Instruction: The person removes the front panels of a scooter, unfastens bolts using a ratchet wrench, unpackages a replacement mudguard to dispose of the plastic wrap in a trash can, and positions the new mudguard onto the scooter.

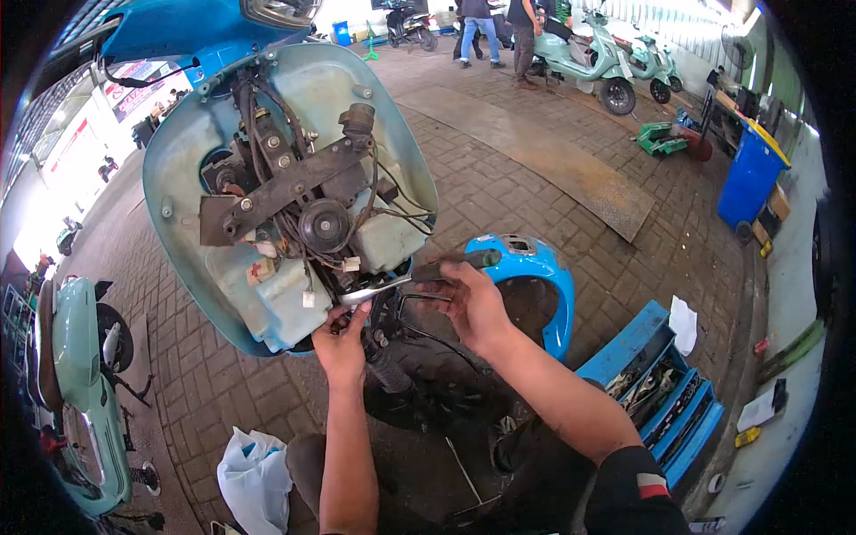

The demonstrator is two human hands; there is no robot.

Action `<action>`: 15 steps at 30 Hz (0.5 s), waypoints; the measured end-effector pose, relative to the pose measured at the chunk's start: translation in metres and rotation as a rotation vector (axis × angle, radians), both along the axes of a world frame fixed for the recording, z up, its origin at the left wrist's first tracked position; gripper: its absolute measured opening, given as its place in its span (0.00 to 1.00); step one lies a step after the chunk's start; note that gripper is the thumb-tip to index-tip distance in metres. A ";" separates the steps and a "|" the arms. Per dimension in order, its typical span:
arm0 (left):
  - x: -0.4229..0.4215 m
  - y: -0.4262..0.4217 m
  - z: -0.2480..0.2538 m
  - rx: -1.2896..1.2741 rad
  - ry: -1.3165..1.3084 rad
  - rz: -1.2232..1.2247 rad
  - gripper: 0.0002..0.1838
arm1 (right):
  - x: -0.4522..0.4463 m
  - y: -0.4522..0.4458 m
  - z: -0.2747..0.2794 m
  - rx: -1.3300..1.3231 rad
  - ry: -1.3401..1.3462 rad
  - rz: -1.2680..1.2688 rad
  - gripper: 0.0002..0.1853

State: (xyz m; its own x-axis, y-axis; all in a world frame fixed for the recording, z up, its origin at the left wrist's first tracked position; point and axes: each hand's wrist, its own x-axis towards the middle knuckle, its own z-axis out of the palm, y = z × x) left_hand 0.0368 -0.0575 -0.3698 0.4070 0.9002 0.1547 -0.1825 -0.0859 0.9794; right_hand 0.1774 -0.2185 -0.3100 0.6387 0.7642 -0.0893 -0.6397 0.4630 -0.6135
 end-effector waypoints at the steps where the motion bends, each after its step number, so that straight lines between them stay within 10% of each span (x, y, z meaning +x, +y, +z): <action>1: 0.001 0.001 -0.002 -0.003 -0.001 0.004 0.12 | -0.007 -0.002 0.011 -0.040 -0.078 -0.037 0.16; 8: 0.004 0.003 -0.011 -0.095 -0.174 -0.028 0.09 | -0.043 -0.002 0.012 -0.054 -0.796 -0.204 0.13; 15: 0.001 -0.002 -0.008 -0.171 -0.211 -0.047 0.08 | -0.021 0.008 0.009 0.038 -0.407 -0.182 0.09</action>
